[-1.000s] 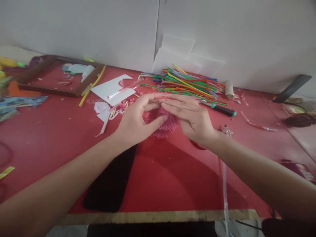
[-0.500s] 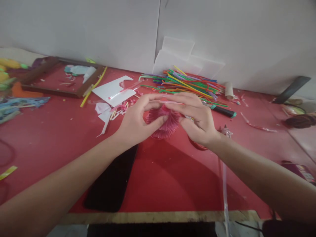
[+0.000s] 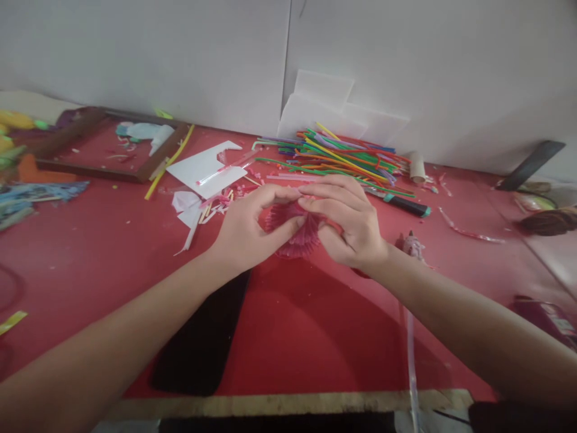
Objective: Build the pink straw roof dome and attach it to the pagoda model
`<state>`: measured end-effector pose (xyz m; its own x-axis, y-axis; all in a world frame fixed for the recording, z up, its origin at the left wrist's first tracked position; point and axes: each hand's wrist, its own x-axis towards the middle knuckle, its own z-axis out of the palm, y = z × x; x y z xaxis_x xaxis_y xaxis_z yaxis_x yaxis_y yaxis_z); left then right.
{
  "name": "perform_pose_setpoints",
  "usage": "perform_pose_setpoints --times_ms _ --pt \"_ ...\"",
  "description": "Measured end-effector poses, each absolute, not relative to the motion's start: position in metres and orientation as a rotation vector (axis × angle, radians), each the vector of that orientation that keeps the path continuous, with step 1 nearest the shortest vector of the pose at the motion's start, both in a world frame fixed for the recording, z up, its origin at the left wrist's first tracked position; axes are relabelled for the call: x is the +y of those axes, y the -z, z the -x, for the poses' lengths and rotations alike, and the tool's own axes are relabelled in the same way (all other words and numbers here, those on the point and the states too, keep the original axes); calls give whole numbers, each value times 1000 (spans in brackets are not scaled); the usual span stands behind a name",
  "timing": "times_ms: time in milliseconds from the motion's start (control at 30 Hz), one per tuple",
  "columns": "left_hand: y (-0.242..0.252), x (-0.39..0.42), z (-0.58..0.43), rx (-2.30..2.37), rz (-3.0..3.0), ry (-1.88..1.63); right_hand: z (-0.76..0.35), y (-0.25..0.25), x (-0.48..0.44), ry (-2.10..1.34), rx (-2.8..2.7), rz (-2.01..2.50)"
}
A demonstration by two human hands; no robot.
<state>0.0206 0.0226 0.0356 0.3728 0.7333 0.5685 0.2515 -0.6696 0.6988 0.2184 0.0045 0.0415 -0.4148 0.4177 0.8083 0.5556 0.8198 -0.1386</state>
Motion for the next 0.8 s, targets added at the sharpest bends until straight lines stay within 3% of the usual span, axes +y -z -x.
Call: perform_pose_setpoints --times_ms 500,800 --pt "-31 28 -32 759 -1590 -1330 -209 -44 2 -455 -1634 1130" --pt "-29 29 -34 771 -1631 -1296 -207 -37 1 -442 -1642 1092"
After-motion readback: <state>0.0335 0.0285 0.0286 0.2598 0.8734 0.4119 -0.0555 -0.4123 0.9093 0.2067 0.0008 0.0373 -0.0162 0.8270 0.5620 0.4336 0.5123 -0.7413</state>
